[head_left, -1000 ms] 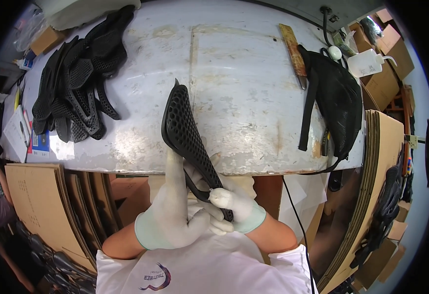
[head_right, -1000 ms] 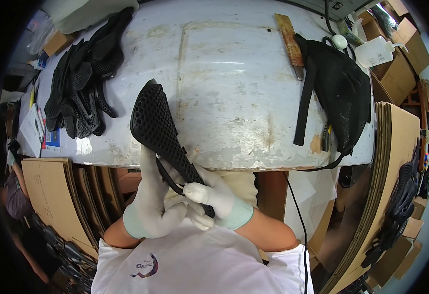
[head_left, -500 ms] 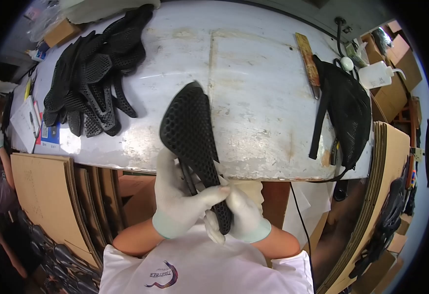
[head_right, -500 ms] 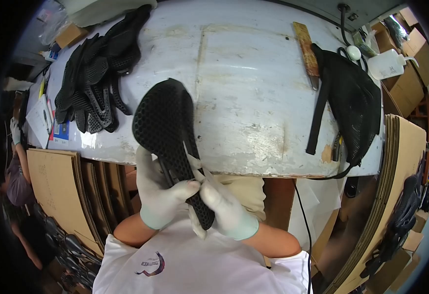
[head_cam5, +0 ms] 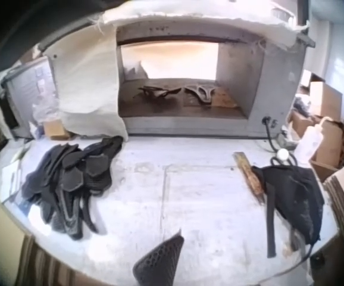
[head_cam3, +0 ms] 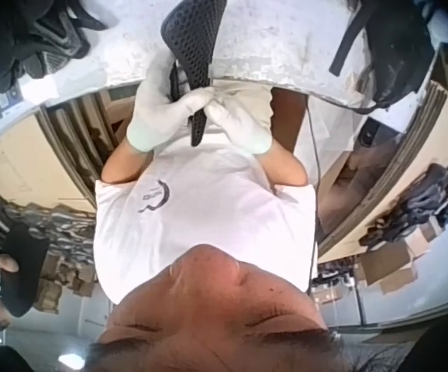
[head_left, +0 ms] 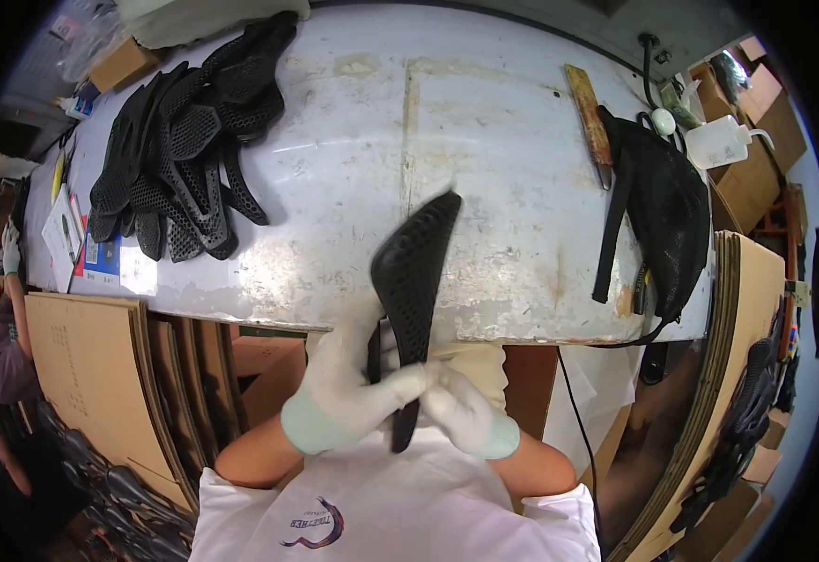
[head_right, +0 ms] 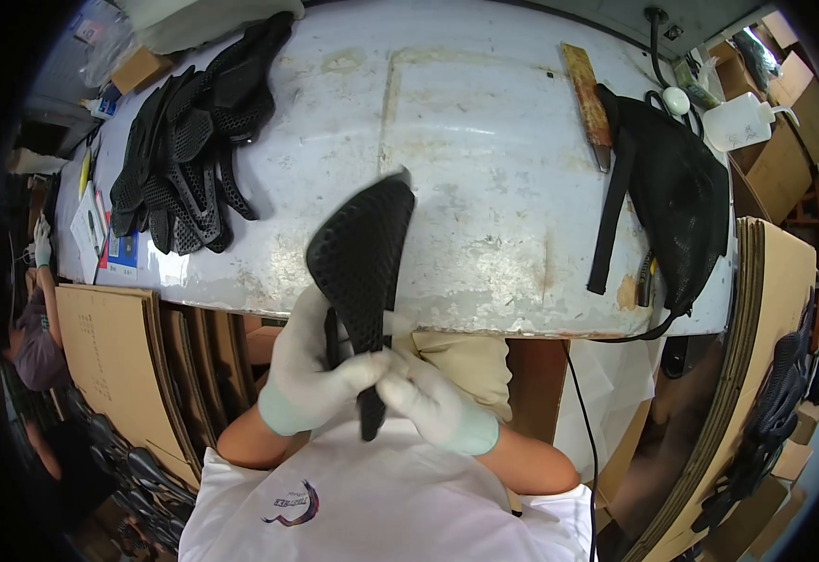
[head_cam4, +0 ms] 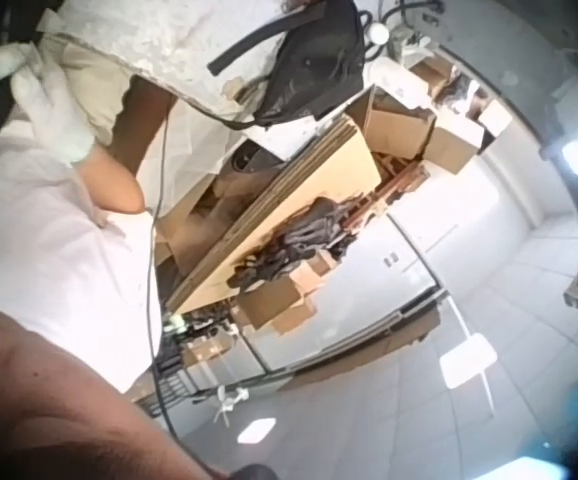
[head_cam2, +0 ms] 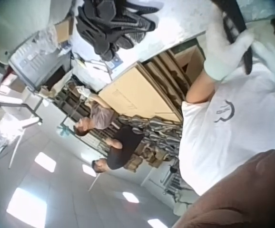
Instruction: The recorder is inspecting and assembling components of bicycle seats at a workstation.
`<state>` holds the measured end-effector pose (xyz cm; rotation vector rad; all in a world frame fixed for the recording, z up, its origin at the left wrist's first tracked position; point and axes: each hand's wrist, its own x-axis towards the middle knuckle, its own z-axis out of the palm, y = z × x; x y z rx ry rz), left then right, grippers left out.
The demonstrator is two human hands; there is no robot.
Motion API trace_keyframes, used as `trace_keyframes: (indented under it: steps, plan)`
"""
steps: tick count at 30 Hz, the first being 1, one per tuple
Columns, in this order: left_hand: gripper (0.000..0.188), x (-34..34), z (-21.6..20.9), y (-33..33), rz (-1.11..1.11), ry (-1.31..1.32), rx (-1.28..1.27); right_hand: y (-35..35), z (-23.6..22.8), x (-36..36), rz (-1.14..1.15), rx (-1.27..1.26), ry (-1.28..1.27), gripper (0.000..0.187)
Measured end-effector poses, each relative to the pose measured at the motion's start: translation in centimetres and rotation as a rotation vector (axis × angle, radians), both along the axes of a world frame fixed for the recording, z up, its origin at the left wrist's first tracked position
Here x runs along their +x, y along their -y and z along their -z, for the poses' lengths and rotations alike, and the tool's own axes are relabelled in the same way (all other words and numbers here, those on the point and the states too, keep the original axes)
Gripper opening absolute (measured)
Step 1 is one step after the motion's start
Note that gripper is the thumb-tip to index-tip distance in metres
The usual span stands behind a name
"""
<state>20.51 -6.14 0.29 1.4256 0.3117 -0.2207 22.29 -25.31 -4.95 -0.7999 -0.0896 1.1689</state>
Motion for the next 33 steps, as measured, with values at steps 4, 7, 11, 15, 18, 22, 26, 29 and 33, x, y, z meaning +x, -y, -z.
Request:
trace_keyframes:
  steps: [4, 7, 11, 15, 18, 22, 26, 29, 33]
  plan:
    - [0.062, 0.8, -4.5, -2.8, 0.412, -0.018, 0.261, 2.2, -2.0, 0.4, 0.613, -0.519, 0.97, 0.068]
    - [0.059, -0.1, -3.4, -2.3, 0.507, 0.312, 0.448, 1.7, -4.5, 3.8, 0.74, -0.476, 1.528, 0.081]
    - [0.059, 0.2, -2.9, -1.5, 0.506, 0.303, 0.427, 1.1, -6.1, 5.8, 0.394, -0.569, 1.608, 0.079]
    - [0.054, 0.0, -2.6, -1.3, 0.482, 0.326, 0.429, 1.6, -5.9, 5.7, 0.36, -0.52, 1.573, 0.076]
    - [0.051, 0.2, -3.0, -1.3, 0.49, 0.322, 0.429, 1.9, -5.8, 5.5, 0.354, -0.527, 1.479, 0.072]
    - [0.049, 0.7, -3.2, -1.5, 0.535, 0.342, 0.417, 1.6, -6.1, 5.5, 0.377, -0.581, 1.499, 0.071]
    - [0.047, 0.8, -3.4, -1.6, 0.563, 0.316, 0.503, 1.3, -5.7, 5.3, 0.431, -0.623, 1.55, 0.068]
    - [0.047, 0.8, -2.9, -1.7, 0.522, 0.339, 0.43, 1.7, -5.0, 5.3, 0.45, -0.516, 1.379, 0.062]
    - [0.044, 0.3, -2.5, -1.2, 0.446, 0.36, 0.478, 1.8, -4.9, 5.5, 0.401, -0.514, 1.483, 0.055]
